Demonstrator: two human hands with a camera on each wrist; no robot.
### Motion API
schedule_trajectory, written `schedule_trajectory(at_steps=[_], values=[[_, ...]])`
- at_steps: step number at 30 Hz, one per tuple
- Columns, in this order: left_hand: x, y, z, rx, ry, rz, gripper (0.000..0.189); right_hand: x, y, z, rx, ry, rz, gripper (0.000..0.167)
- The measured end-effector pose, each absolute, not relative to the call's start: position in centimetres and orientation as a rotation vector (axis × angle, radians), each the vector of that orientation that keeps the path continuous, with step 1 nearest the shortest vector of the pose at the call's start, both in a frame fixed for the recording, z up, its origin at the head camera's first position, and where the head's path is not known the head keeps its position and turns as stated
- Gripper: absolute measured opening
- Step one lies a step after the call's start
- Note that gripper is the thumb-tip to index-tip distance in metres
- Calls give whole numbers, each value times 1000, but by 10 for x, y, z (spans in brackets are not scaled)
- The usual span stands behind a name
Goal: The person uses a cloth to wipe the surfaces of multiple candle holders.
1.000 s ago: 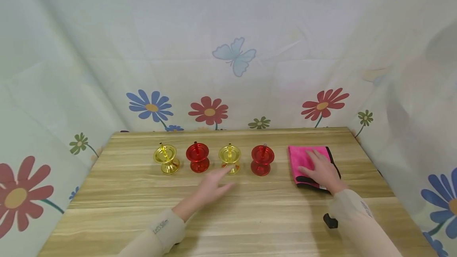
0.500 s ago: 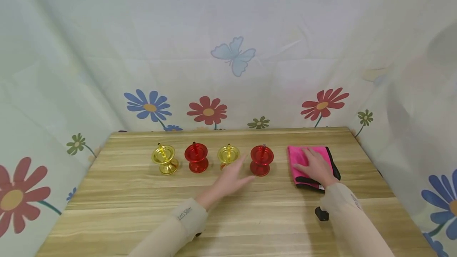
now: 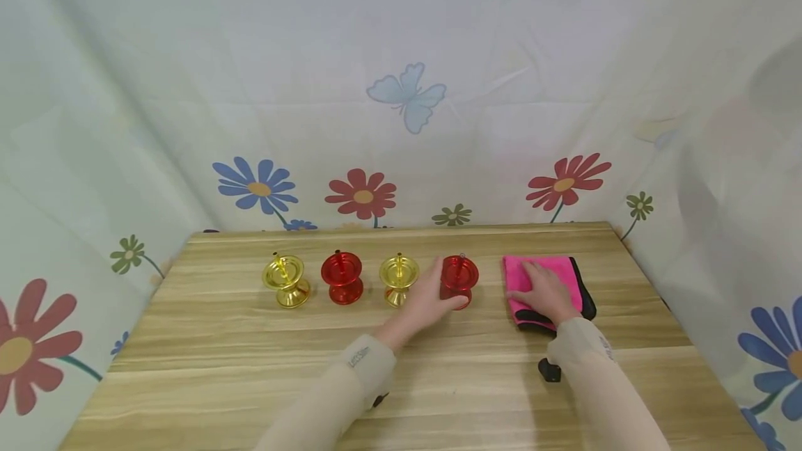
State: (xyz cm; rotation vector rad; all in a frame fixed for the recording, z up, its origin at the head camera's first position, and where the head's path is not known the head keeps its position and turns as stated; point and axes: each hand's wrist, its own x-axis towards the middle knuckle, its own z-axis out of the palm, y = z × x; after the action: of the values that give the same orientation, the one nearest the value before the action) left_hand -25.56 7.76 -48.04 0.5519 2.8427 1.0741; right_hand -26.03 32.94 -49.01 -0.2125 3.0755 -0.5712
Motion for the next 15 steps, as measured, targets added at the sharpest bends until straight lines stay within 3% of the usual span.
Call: schedule_trajectory(at_steps=[15], values=[[-261, 96, -489, 277, 2902, 1149, 99, -267, 314, -489, 50, 3027, -451, 66]])
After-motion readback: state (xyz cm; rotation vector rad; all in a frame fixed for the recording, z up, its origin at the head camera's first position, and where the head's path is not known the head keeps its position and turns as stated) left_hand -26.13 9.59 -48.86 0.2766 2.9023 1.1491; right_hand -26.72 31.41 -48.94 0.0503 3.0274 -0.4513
